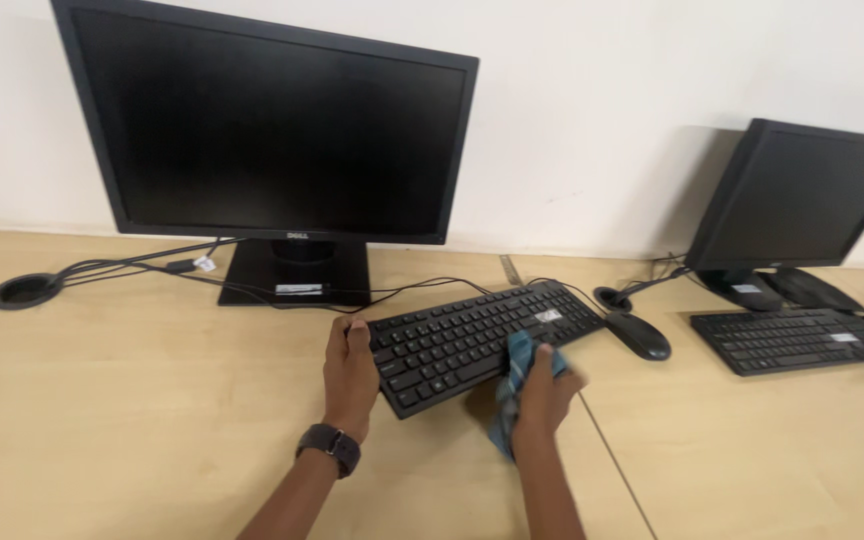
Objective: The person wipes a light-colored desk surface with a blue cloth, then cleans a black keyboard and a Dell monitor. They lift the keyboard to wipe its underside and the desk beneath it, and wipe the monitor base and screen. The person folds the cloth and continues wiping the desk and keyboard.
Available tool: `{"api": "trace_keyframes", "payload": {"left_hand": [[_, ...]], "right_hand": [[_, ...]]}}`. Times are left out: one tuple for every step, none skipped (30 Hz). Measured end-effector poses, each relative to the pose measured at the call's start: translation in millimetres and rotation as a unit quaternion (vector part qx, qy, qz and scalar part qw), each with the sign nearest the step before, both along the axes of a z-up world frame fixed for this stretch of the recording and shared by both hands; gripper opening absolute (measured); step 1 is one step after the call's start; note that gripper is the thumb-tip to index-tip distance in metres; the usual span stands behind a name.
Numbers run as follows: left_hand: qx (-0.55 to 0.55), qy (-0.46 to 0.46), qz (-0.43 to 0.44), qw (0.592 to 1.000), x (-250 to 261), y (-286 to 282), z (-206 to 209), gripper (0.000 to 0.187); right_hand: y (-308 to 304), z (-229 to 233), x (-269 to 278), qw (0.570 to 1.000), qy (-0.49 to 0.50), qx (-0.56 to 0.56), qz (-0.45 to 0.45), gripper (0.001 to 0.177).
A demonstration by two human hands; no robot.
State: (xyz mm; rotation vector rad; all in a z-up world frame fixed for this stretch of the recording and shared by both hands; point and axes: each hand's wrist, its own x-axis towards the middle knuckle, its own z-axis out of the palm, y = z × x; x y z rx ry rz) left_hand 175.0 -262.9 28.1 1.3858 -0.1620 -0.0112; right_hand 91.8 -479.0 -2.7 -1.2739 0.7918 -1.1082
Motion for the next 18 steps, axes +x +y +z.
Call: {"api": "trace_keyframes", "payload": {"left_hand": [[0.006,-0.057,0.036,0.998,-4.1,-7.3,0.5,0.034],[-0.002,-0.057,0.047,0.997,-10.8,-14.7,1.2,0.034],[-0.011,-0.058,0.058,0.997,-21.2,-22.3,1.7,0.033],[-0.019,-0.058,0.071,0.996,-32.0,-29.7,3.3,0.033],[-0.02,-0.064,0.073,0.995,-44.0,-38.0,5.1,0.033],[-0.022,-0.07,0.075,0.995,-57.6,-46.1,6.0,0.034],[-0.024,-0.076,0.077,0.994,-71.0,-54.1,6.9,0.034],[-0.036,-0.039,0.035,0.998,-82.9,-61.4,8.0,0.038],[-0.048,-0.001,-0.006,0.999,-93.7,-68.0,8.9,0.043],[-0.071,-0.021,-0.068,0.995,-101.3,-73.2,9.6,0.05],[-0.092,-0.04,-0.129,0.987,-104.9,-76.0,9.8,0.057],[-0.048,-0.06,-0.19,0.979,-104.3,-76.6,9.4,0.06],[-0.004,-0.081,-0.249,0.965,-102.3,-77.3,8.7,0.064],[0.039,-0.099,-0.307,0.946,-101.8,-78.0,7.0,0.067],[0.057,-0.154,-0.344,0.925,-98.9,-76.7,4.6,0.069],[0.074,-0.208,-0.38,0.898,-92.9,-73.8,2.1,0.071],[0.091,-0.261,-0.414,0.867,-87.7,-70.0,-1.0,0.073],[0.133,-0.258,-0.42,0.86,-80.8,-65.7,-3.3,0.074]], "right_hand": [[-4.4,4.4,-6.5,0.991,-0.035,0.09,0.091,0.044],[-3.1,11.4,-15.9,0.979,-0.024,0.137,0.151,0.048],[1.2,21.3,-30.6,0.96,-0.013,0.182,0.21,0.052],[9.1,32.9,-44.5,0.935,-0.002,0.227,0.271,0.057],[18.7,44.7,-53.3,0.926,-0.044,0.253,0.277,0.05],[27.7,54.2,-56.3,0.914,-0.086,0.277,0.283,0.045],[32.4,59.8,-58.1,0.9,-0.128,0.302,0.288,0.043],[31.1,60.6,-59.8,0.901,-0.12,0.308,0.281,0.042],[23.2,56.1,-62.4,0.905,-0.111,0.308,0.274,0.041],[8.0,48.1,-66.4,0.907,-0.105,0.303,0.271,0.041],[-14.5,41.0,-68.6,0.916,-0.095,0.273,0.278,0.04],[-38.3,33.3,-72.2,0.925,-0.078,0.239,0.285,0.04],[-59.5,25.6,-77.8,0.931,-0.058,0.214,0.289,0.039],[-80.6,23.0,-84.8,0.938,-0.024,0.195,0.287,0.039],[-100.3,24.6,-93.7,0.94,0.024,0.182,0.286,0.041],[-118.4,29.4,-103.4,0.941,0.07,0.168,0.284,0.043],[-135.8,35.7,-113.7,0.94,0.117,0.153,0.281,0.046],[-154.0,42.6,-122.8,0.937,0.162,0.137,0.278,0.049]]}}
